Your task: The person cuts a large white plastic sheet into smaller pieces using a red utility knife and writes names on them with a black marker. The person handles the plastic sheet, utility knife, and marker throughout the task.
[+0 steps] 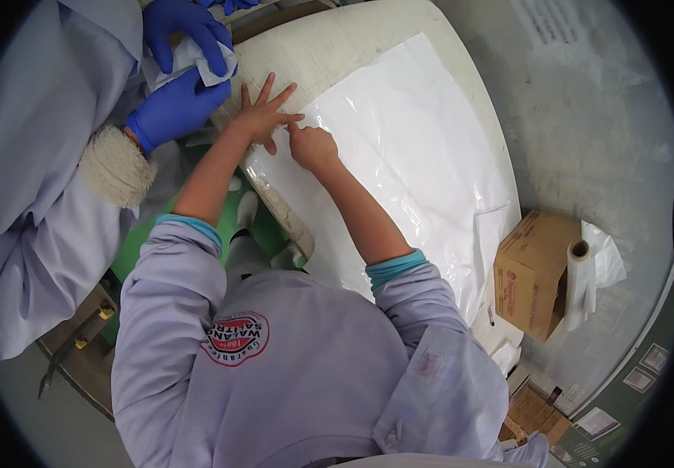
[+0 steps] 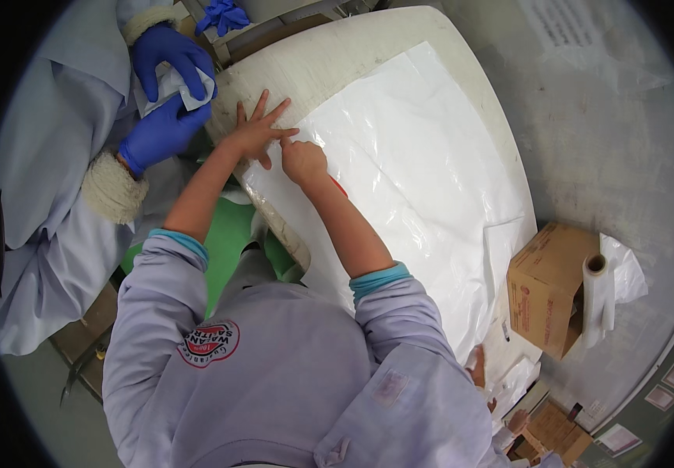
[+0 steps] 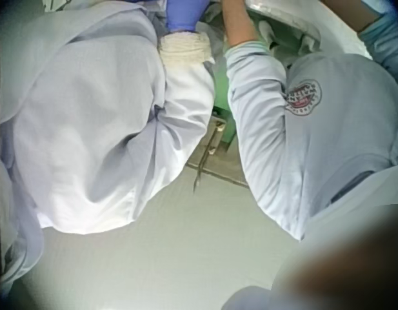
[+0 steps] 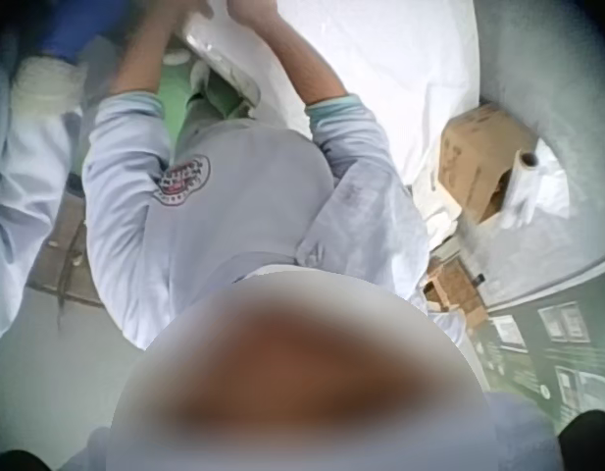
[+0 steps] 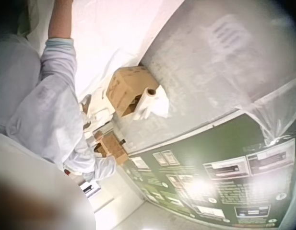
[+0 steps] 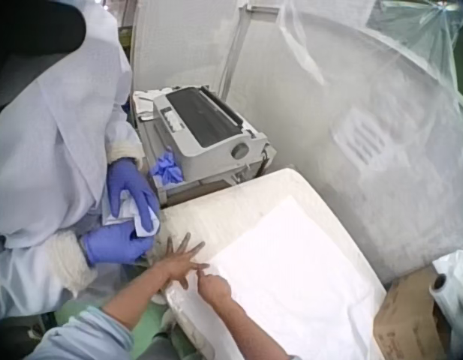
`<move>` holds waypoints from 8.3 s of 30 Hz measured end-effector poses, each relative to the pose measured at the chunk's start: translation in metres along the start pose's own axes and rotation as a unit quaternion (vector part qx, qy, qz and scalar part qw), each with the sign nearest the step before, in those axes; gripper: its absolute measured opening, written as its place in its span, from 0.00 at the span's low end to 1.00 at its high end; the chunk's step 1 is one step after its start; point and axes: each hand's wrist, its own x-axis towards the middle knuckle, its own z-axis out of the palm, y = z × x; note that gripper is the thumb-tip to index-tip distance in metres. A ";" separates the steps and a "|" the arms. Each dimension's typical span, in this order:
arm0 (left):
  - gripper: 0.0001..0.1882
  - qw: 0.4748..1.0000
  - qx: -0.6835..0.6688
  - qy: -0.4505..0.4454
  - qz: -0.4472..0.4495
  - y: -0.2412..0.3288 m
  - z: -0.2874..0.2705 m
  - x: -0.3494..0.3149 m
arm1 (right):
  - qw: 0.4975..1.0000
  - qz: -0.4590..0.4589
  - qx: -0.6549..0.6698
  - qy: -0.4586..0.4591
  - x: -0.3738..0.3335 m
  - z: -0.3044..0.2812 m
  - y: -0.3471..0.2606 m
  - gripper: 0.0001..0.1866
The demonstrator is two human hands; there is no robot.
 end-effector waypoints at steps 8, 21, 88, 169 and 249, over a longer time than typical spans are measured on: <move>0.50 0.998 0.023 -0.003 -0.053 0.011 -0.005 -0.003 | 0.999 0.019 0.024 0.019 0.004 0.002 -0.009 0.09; 0.51 0.987 0.088 -0.022 -0.133 0.037 -0.016 -0.007 | 0.997 0.058 0.049 -0.028 -0.074 0.009 0.031 0.09; 0.42 0.996 -0.032 0.011 0.083 0.119 -0.005 0.068 | 0.624 0.506 0.545 0.241 -0.387 0.002 0.193 0.16; 0.67 0.915 0.199 -0.080 0.342 0.364 -0.007 0.268 | 0.889 0.457 -0.030 0.004 -0.220 -0.024 0.344 0.08; 0.56 0.842 0.140 0.001 0.520 0.522 0.121 0.176 | 0.429 0.792 0.434 0.009 -0.305 0.018 0.190 0.16</move>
